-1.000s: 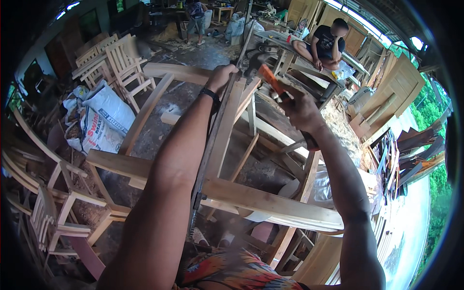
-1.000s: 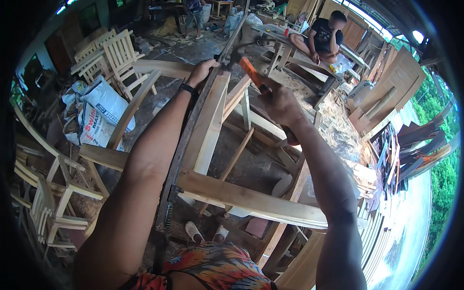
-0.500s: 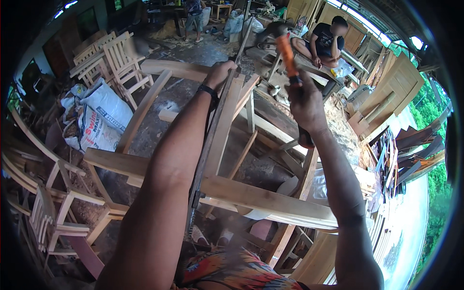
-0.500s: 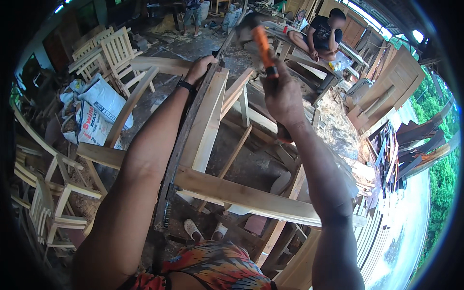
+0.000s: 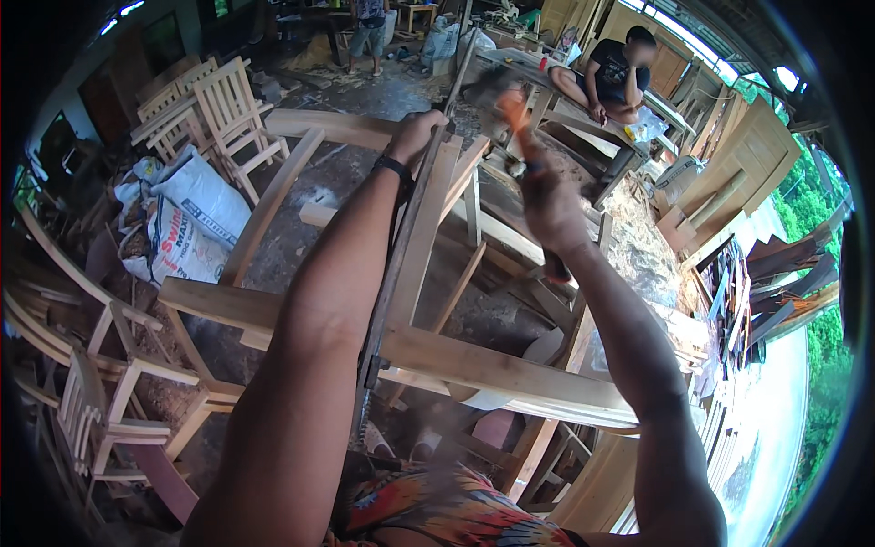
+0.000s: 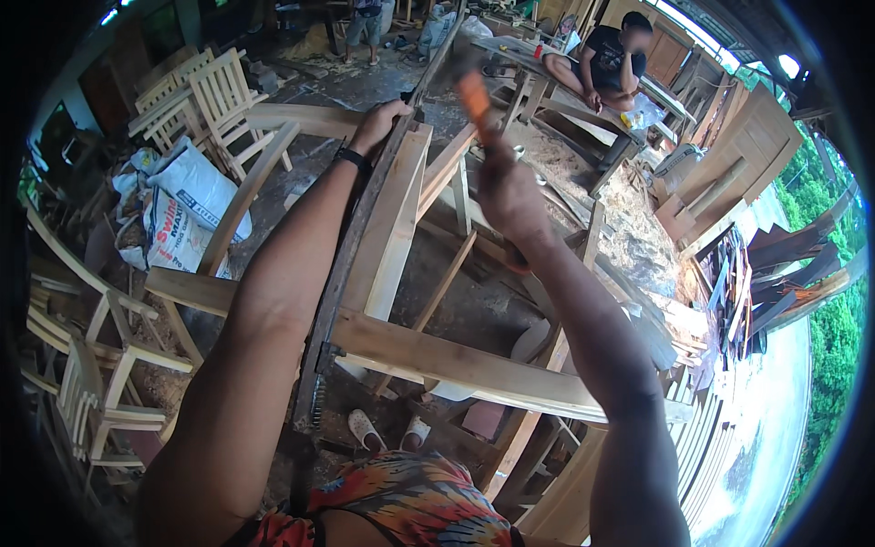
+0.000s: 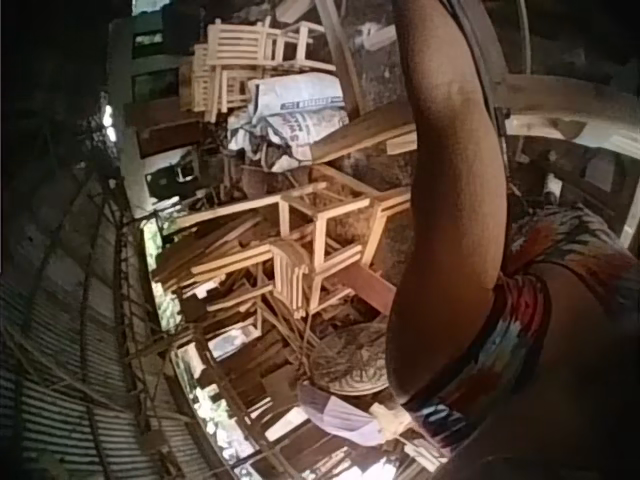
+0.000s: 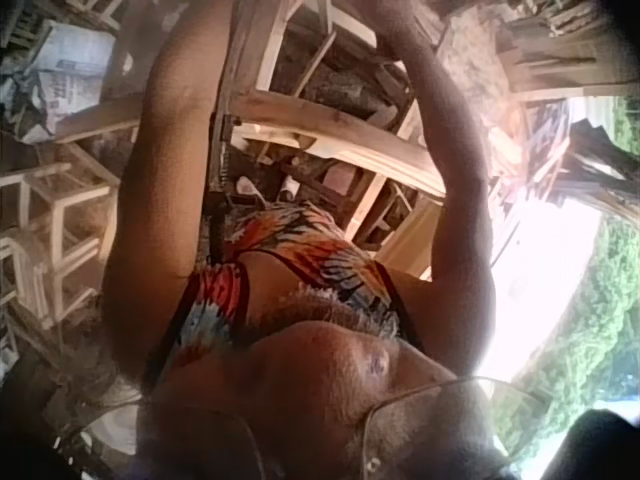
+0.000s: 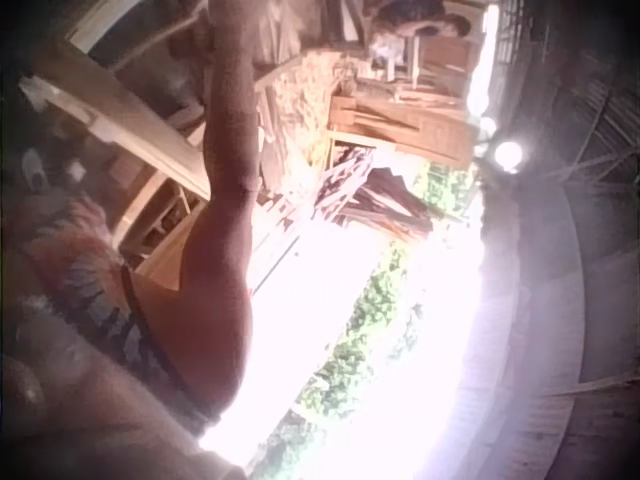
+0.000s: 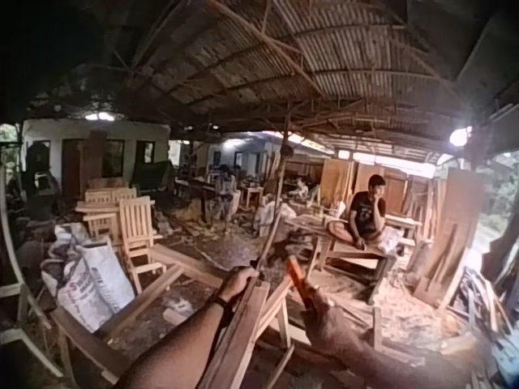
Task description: The person hammers a nail into a wooden chair frame while it is held in place by a large metal clamp, then removes the clamp and picks up the partially assembled chair.
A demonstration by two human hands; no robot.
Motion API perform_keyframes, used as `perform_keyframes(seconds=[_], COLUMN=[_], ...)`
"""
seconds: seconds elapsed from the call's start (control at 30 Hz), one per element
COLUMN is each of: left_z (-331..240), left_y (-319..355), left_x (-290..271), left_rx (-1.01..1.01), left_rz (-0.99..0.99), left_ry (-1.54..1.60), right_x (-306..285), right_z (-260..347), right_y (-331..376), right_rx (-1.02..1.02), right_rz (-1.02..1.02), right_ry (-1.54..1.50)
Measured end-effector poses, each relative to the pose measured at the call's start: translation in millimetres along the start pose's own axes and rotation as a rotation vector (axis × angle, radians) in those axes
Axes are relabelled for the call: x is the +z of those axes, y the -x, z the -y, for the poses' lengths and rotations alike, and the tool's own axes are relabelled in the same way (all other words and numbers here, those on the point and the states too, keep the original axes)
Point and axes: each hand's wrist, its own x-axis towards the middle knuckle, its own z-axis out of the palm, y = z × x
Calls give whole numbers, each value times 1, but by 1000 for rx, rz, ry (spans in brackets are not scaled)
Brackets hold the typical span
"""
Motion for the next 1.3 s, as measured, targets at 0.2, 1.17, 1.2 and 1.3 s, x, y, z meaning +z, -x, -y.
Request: perform_keyframes(seconds=[0.2, 1.17, 1.2, 1.3], left_z=[-2, 15, 15, 22], left_y=[4, -29, -30, -26], left_x=[-27, -52, -64, -32], left_rx=[49, 159, 179, 137], left_rz=[-30, -86, -199, -243], left_ry=[-100, -242, -322, -330], right_x=[-22, 25, 0, -24], right_z=[33, 2, 34, 29], right_y=[-5, -5, -8, -6], right_rx=[-152, -270, -75, -148], right_rz=[72, 49, 209, 82], right_ry=[-31, -61, -117, -22])
